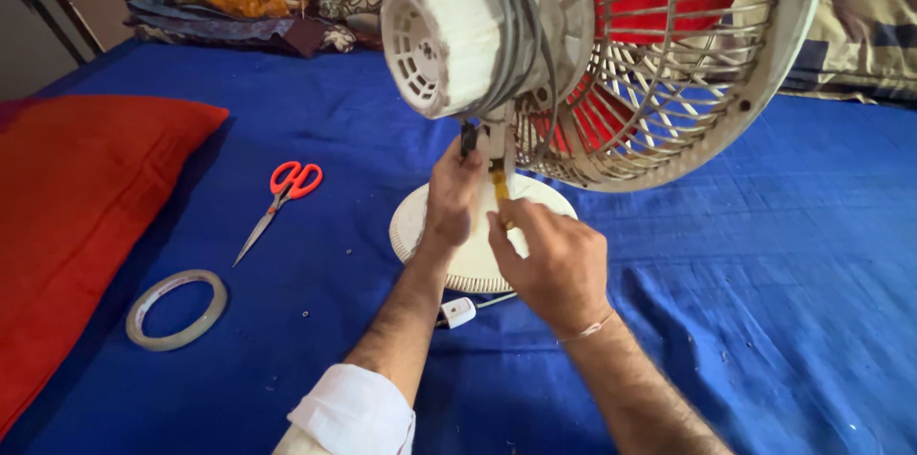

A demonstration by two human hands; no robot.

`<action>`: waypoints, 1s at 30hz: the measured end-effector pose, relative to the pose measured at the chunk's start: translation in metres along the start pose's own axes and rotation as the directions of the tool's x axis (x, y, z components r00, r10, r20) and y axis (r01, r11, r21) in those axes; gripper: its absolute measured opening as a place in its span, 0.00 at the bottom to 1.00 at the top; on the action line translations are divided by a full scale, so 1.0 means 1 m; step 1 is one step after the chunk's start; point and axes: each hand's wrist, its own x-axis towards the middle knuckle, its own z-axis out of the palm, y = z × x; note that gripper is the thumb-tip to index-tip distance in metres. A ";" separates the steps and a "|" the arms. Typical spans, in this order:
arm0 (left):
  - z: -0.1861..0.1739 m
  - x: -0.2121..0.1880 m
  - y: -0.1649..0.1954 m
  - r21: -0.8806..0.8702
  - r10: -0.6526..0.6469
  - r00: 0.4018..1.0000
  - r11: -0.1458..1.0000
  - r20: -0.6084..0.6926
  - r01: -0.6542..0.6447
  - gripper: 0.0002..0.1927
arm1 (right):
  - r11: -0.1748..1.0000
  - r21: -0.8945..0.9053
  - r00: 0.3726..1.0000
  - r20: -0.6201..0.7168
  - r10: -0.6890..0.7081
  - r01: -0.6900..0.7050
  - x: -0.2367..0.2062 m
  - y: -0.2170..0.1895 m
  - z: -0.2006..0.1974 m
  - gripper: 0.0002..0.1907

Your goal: The person works on a table fan placed on a bed. They use a screwdriver to unscrew the fan head from its stand, detach the head, unwind the power cord, and handle the rear motor housing while continuing to work on the fan.

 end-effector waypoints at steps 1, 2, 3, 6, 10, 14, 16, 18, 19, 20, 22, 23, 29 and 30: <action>-0.002 -0.001 -0.003 0.031 0.002 1.000 1.000 -0.011 -0.002 0.25 | 0.995 0.080 0.997 -0.036 0.070 -0.067 -0.001 0.000 0.002 0.08; -0.004 -0.001 -0.005 0.018 0.021 1.000 1.000 -0.008 -0.021 0.23 | 0.978 0.161 0.988 -0.068 0.142 -0.130 -0.001 0.001 0.005 0.09; -0.005 -0.001 -0.007 0.002 0.040 0.999 0.999 -0.003 -0.040 0.22 | 0.952 0.240 0.972 -0.094 0.217 -0.189 -0.002 0.002 0.006 0.10; -0.005 -0.004 -0.008 0.114 0.041 0.999 0.993 -0.031 -0.037 0.22 | 0.573 0.491 0.728 0.214 0.651 -0.656 -0.002 0.003 0.013 0.10; 0.001 -0.005 0.003 0.146 0.075 0.997 0.987 -0.017 -0.071 0.22 | 0.168 0.703 0.585 0.407 0.701 -0.691 0.002 0.004 0.014 0.12; 0.009 -0.003 0.014 0.206 0.038 0.998 0.978 -0.041 -0.029 0.20 | 0.388 0.548 0.630 0.366 0.685 -0.741 0.005 0.000 0.009 0.14; 0.012 0.000 0.017 0.315 0.041 0.996 0.949 -0.073 -0.016 0.18 | 0.408 0.514 0.625 0.373 0.686 -0.755 0.006 -0.001 0.005 0.14; 0.014 0.000 0.019 0.278 0.063 0.997 0.959 -0.048 -0.047 0.18 | 0.416 0.518 0.632 0.360 0.686 -0.747 0.006 -0.001 0.004 0.13; 0.015 0.001 0.020 0.260 0.074 0.997 0.964 -0.036 -0.062 0.18 | 0.427 0.533 0.648 0.343 0.680 -0.731 0.006 -0.001 0.003 0.13; 0.015 0.001 0.019 0.249 0.083 0.996 0.966 -0.028 -0.074 0.18 | 0.438 0.548 0.664 0.325 0.674 -0.713 0.006 0.000 0.004 0.12; 0.014 0.002 0.018 0.228 0.101 0.995 0.969 -0.015 -0.095 0.16 | 0.453 0.556 0.676 0.298 0.674 -0.697 0.004 0.000 0.005 0.10; 0.012 0.003 0.017 0.212 0.070 0.997 0.975 -0.040 -0.060 0.14 | 0.458 0.551 0.674 0.290 0.680 -0.698 0.003 -0.001 0.005 0.10; 0.002 0.007 0.009 0.243 0.011 0.998 0.970 -0.062 0.004 0.10 | 0.576 0.468 0.716 0.204 0.668 -0.671 -0.007 -0.005 0.005 0.08; 0.002 0.008 0.008 0.248 0.008 0.998 0.969 -0.067 0.008 0.10 | 0.589 0.452 0.718 0.194 0.668 -0.670 -0.008 -0.005 0.005 0.08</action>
